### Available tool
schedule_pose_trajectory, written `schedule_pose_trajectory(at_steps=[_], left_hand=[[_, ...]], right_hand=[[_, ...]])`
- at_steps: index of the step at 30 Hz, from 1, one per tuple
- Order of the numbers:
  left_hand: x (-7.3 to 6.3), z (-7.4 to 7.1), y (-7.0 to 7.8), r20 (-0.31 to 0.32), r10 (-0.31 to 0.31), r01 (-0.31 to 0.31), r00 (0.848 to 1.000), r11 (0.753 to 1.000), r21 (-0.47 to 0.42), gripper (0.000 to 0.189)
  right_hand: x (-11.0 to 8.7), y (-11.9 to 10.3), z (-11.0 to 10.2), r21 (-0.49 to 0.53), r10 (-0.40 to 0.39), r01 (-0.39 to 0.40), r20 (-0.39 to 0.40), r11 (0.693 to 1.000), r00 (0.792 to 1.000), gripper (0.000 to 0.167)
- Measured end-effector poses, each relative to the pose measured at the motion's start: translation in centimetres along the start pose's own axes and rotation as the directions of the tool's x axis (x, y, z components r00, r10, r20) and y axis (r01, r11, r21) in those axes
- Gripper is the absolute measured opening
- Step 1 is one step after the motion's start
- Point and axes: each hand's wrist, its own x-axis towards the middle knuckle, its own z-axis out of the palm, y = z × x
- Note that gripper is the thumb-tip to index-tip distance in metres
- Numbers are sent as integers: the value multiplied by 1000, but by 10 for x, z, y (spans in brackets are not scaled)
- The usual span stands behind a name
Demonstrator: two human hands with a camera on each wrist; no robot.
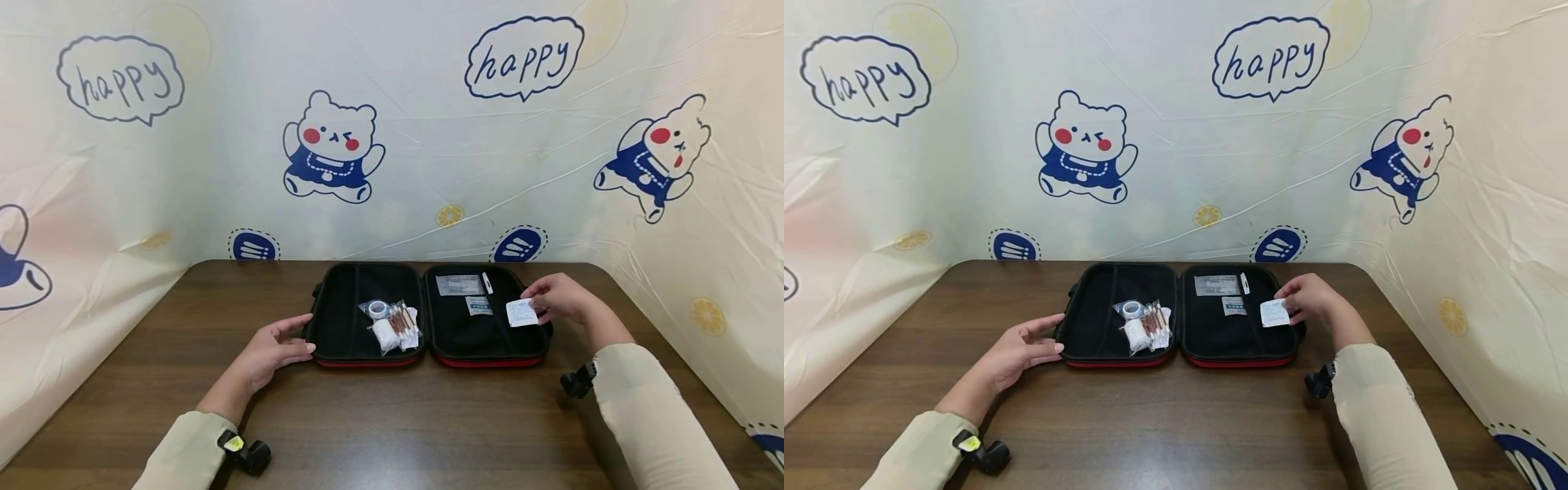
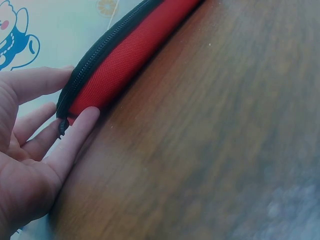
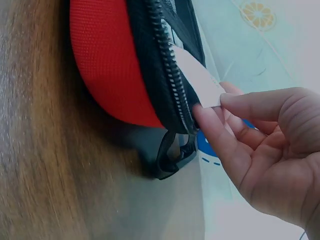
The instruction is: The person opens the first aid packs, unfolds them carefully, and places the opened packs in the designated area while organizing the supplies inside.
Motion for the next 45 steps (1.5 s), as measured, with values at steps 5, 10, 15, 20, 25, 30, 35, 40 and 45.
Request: schedule_pose_trajectory(at_steps=[5, 10, 15, 20, 25, 30, 35, 40, 45], left_hand=[[0, 0, 0, -1, 2, -2, 1000, 1000, 0, 74], [0, 0, 0, 2, 0, 0, 1000, 1000, 3, 74], [0, 0, 1, -2, -1, 1, 1000, 1000, 7, 73], [0, 1, 0, 1, -1, 1, 1000, 1000, 5, 73], [0, 1, 0, 2, -1, 1, 1000, 1000, 2, 73], [0, 0, 0, 2, -2, 2, 1000, 1000, -2, 74], [0, -1, 0, 0, -5, 5, 1000, 1000, -1, 74], [0, -1, 1, -3, -5, 5, 1000, 1000, 5, 75], [1, -1, 1, -2, -6, 6, 1000, 1000, 6, 74]], right_hand=[[3, -4, 5, -45, 3, -2, 13, 999, 1000, 24], [6, -7, 10, -71, 0, 4, 51, 997, 999, 21], [11, -8, 19, -73, 1, 5, 79, 997, 997, 19], [14, -8, 30, -79, 12, -4, 98, 997, 995, 17], [17, -12, 40, -96, 20, -11, 85, 995, 996, 16], [20, -18, 47, -111, 28, -21, 61, 994, 998, 17], [21, -22, 53, -102, 26, -21, 49, 995, 998, 21], [21, -26, 58, -106, 19, -16, 26, 994, 999, 23], [23, -27, 62, -129, 14, -14, 3, 992, 1000, 22]])
